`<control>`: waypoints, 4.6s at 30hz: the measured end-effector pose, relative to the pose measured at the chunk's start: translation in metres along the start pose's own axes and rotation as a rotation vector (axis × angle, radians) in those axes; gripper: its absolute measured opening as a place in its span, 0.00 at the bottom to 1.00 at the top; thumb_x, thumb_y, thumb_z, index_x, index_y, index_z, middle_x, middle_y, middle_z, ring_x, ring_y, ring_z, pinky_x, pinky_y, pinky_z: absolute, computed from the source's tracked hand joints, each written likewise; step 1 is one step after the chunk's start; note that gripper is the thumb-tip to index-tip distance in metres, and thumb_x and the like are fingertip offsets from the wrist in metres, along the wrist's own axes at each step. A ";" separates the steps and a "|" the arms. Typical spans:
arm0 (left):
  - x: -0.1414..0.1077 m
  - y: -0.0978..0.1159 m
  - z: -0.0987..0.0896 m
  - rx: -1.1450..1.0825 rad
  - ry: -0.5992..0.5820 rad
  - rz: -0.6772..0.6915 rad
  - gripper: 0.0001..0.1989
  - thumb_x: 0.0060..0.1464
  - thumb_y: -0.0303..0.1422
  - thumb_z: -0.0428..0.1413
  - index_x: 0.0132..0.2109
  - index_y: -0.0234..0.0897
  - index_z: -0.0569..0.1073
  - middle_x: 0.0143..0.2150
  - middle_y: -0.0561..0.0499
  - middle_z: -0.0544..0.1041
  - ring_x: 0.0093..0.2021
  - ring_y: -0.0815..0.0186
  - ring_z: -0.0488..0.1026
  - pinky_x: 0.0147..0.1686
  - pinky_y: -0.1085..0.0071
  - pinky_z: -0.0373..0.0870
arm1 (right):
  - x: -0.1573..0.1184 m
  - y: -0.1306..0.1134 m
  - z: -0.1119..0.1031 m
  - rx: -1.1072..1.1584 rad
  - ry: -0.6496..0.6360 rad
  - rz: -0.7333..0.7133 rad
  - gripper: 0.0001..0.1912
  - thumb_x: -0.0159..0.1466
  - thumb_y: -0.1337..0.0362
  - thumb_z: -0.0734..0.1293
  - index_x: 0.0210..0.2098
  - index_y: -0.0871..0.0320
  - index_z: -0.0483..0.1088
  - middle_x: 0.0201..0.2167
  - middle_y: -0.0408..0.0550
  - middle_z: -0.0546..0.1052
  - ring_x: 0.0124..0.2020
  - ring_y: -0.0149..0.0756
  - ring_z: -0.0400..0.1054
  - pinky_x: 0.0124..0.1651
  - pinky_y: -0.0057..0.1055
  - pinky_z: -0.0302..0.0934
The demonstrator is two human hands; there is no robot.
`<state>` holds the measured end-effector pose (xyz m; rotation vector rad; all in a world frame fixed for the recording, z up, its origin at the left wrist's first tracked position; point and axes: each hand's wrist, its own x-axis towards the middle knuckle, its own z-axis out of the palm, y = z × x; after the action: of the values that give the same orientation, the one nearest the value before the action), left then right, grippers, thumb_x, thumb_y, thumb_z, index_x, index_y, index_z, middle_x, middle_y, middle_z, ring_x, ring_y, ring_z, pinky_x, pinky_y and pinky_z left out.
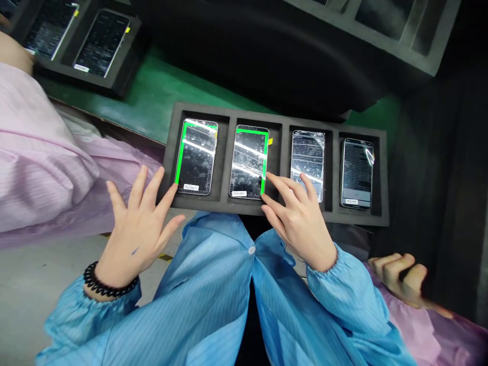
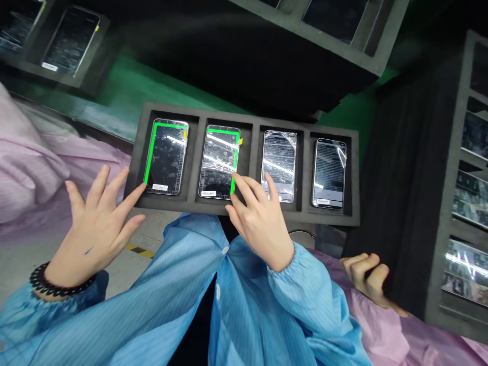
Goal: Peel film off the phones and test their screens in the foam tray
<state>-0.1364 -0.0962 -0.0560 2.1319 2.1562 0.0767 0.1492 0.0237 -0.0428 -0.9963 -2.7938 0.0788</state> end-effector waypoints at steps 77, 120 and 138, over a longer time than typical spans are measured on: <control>0.017 0.020 0.010 -0.117 -0.010 0.240 0.27 0.68 0.47 0.44 0.68 0.43 0.65 0.78 0.37 0.47 0.77 0.38 0.39 0.67 0.23 0.33 | 0.029 -0.023 0.021 0.111 -0.035 -0.137 0.14 0.72 0.63 0.62 0.51 0.58 0.76 0.66 0.58 0.70 0.61 0.47 0.68 0.69 0.59 0.56; -0.005 -0.014 0.003 -0.188 0.073 -0.045 0.26 0.67 0.45 0.44 0.70 0.66 0.56 0.78 0.69 0.38 0.77 0.37 0.41 0.70 0.30 0.22 | 0.009 0.009 -0.001 0.128 0.030 -0.065 0.12 0.71 0.65 0.64 0.45 0.60 0.79 0.64 0.62 0.72 0.61 0.50 0.69 0.68 0.61 0.57; 0.007 0.006 0.010 -0.185 0.022 0.163 0.30 0.68 0.47 0.43 0.74 0.54 0.50 0.79 0.51 0.37 0.78 0.41 0.35 0.69 0.26 0.25 | 0.012 0.006 0.001 0.155 0.027 -0.072 0.12 0.72 0.64 0.63 0.46 0.59 0.78 0.65 0.60 0.71 0.61 0.48 0.68 0.69 0.59 0.56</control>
<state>-0.1297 -0.0896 -0.0660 2.2029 1.8986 0.3012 0.1435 0.0357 -0.0429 -0.8532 -2.7468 0.2656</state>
